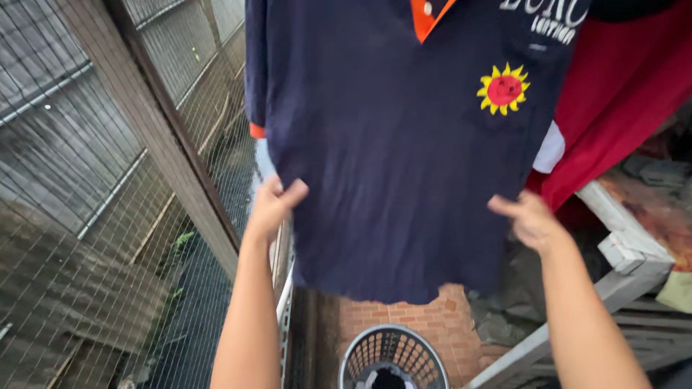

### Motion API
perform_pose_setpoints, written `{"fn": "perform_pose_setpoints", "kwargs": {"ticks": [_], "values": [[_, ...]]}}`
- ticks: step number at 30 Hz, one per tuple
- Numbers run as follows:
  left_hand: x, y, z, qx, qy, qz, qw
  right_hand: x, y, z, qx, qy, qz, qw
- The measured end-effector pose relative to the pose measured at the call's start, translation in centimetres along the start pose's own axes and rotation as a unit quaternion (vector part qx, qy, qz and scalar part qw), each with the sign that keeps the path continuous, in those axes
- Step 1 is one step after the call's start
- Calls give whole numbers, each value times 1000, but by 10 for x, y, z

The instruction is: The person repeatedly takes shirts from a laundry basket, places them on hangers, and hangs them on a clothesline. The person handles red, black, orange, white, and gray shirts one at a time.

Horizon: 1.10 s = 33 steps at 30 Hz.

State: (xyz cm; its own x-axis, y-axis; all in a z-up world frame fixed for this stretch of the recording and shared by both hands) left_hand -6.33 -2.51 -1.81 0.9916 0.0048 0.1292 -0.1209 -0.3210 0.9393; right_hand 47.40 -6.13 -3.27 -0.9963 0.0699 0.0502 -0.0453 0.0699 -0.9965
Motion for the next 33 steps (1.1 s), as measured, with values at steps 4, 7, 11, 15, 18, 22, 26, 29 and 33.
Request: {"fn": "perform_pose_setpoints", "kwargs": {"ticks": [4, 7, 11, 15, 18, 22, 26, 29, 33], "values": [[-3, -48, 18, -30, -49, -16, 998, 2, 57, 7, 52, 5, 53, 997], [-21, -68, 24, 27, 167, -18, 985, -11, 74, 11, 37, 89, -4, 995], [-7, -73, 38, 147, 126, -29, 981, -16, 90, 17, 41, 91, 119, 988], [4, -90, 57, 16, 98, -269, 958, -26, 116, 12, 58, 90, 179, 978], [-1, -107, 64, -54, 148, -360, 920, -42, 136, -2, 29, 153, 170, 973], [5, -126, 73, 72, 158, -352, 920, -53, 165, -11, -13, 132, 186, 974], [11, -139, 87, -2, 214, -340, 916, -54, 176, -4, -17, 121, 138, 983], [24, -139, 108, 3, 250, -363, 897, -47, 177, 7, -31, 134, 220, 966], [53, -160, 147, -73, 292, -434, 849, -44, 210, 15, 9, 128, 299, 946]]}}
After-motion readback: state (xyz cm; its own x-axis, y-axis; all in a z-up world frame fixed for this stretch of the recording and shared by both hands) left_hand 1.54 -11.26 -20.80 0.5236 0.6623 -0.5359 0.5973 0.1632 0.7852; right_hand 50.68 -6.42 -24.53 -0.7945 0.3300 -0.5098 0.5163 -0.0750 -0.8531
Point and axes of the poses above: each hand's wrist, its own z-axis away from the middle knuckle, its own x-axis out of the palm, y = z × x, the point moved 3 cm from there along -z, towards the middle knuckle, and after that the axes turned 1 degree about z, right-handed, at the moved point
